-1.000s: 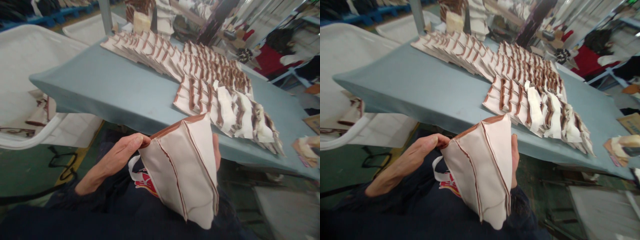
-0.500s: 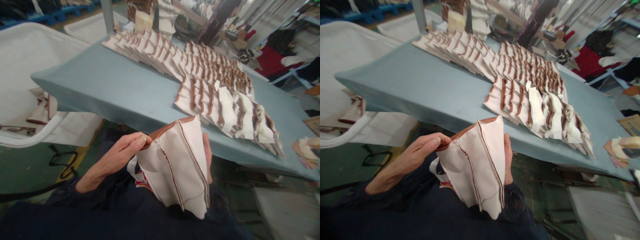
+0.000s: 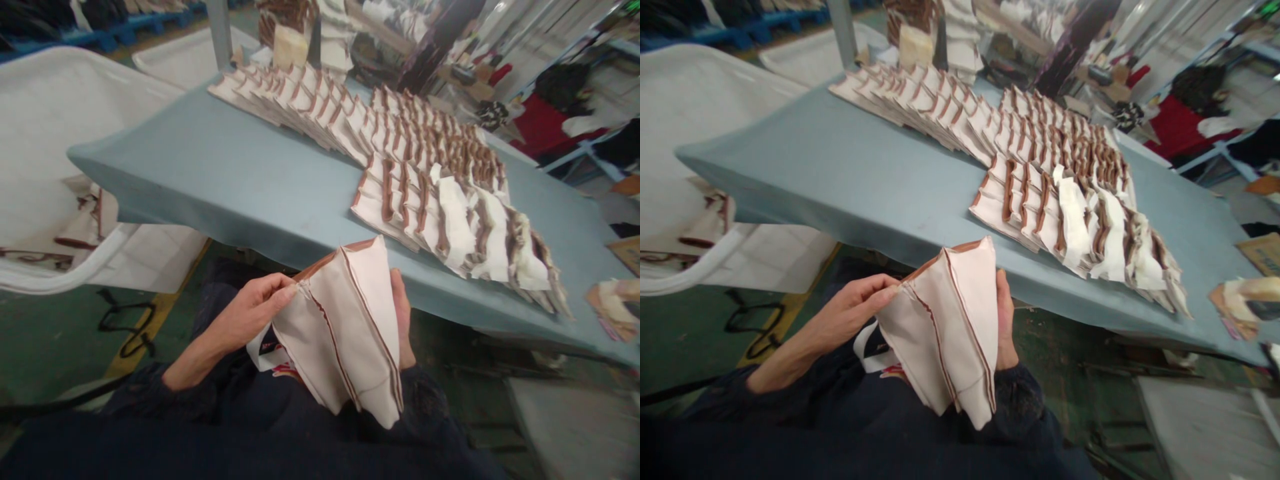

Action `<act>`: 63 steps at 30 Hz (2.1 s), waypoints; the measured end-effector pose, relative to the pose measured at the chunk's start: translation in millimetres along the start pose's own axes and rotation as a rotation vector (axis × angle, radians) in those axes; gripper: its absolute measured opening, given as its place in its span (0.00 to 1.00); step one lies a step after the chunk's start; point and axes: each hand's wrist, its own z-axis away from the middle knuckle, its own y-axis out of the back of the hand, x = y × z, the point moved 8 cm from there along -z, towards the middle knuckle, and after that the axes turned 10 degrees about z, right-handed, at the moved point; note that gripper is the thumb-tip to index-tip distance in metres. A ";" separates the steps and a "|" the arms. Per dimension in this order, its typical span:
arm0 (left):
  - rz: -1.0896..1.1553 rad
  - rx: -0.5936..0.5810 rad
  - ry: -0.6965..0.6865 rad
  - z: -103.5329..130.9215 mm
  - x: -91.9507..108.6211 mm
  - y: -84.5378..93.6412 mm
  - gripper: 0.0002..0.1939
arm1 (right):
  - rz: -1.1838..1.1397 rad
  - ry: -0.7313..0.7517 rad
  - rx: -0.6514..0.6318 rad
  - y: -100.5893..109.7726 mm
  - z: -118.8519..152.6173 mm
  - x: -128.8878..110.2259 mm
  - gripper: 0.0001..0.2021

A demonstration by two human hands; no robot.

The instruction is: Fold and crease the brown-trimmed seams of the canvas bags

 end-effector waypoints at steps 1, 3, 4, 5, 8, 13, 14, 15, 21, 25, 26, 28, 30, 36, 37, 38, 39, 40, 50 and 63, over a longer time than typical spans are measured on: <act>-0.001 0.002 0.002 -0.4 0.0 0.0 0.27 | -0.007 -0.028 -0.013 -0.6 -0.4 2.3 0.22; -0.012 0.009 0.009 -1.6 0.9 -0.3 0.27 | -0.013 -0.073 -0.031 -1.7 -0.1 4.5 0.24; -0.018 0.014 0.010 -2.4 1.7 -0.4 0.26 | -0.019 -0.092 -0.037 -2.2 0.6 4.7 0.25; -0.026 0.018 0.011 -3.1 2.8 -0.6 0.26 | -0.030 -0.113 -0.041 -2.8 1.7 4.7 0.26; -0.037 0.016 0.002 -4.8 6.6 -2.0 0.26 | -0.083 -0.173 -0.050 -5.2 5.2 4.0 0.25; -0.041 0.011 -0.026 -4.1 11.2 -4.1 0.24 | -0.128 -0.207 -0.057 -6.8 7.7 2.4 0.23; -0.045 0.013 -0.028 -3.7 11.6 -4.4 0.24 | -0.131 -0.213 -0.058 -6.9 7.9 2.5 0.23; -0.049 0.015 -0.028 -3.3 11.9 -4.6 0.24 | -0.132 -0.218 -0.061 -7.2 8.1 2.7 0.23; -0.081 0.025 -0.023 -2.6 13.4 -4.9 0.24 | -0.123 -0.209 -0.062 -6.9 8.9 2.0 0.23; -0.083 0.019 -0.019 -2.8 12.8 -5.0 0.24 | -0.134 -0.220 -0.034 -6.1 9.2 2.5 0.24; -0.085 0.019 -0.020 -2.8 12.5 -4.8 0.24 | -0.134 -0.220 -0.032 -6.9 9.4 2.3 0.24; -0.090 0.024 -0.021 -2.4 11.6 -3.9 0.24 | -0.128 -0.216 -0.031 -9.3 9.8 1.6 0.23; -0.091 0.028 -0.019 -1.9 10.5 -3.3 0.24 | -0.123 -0.216 -0.027 -12.0 10.6 1.9 0.23; -0.056 0.032 0.015 -0.5 4.3 -3.1 0.25 | -0.106 -0.234 -0.026 -14.6 11.9 5.8 0.23; -0.050 0.038 0.020 -0.2 3.0 -2.6 0.25 | -0.105 -0.233 -0.029 -13.7 11.7 6.3 0.23; -0.045 0.045 0.025 0.0 1.7 -2.0 0.25 | -0.102 -0.232 -0.032 -12.3 11.4 7.0 0.23; -0.039 0.052 0.029 0.1 0.2 -1.4 0.25 | -0.098 -0.229 -0.035 -10.5 10.9 7.6 0.22; -0.031 0.060 0.032 0.2 -1.5 -0.9 0.24 | -0.092 -0.226 -0.036 -8.4 10.4 8.5 0.22; 0.198 0.193 0.151 0.8 -41.4 0.3 0.23 | -0.058 -0.232 -0.020 -3.5 5.1 21.4 0.21; 0.375 0.372 0.283 12.6 -94.7 9.7 0.25 | -0.051 -0.359 -0.014 17.6 -8.9 71.8 0.15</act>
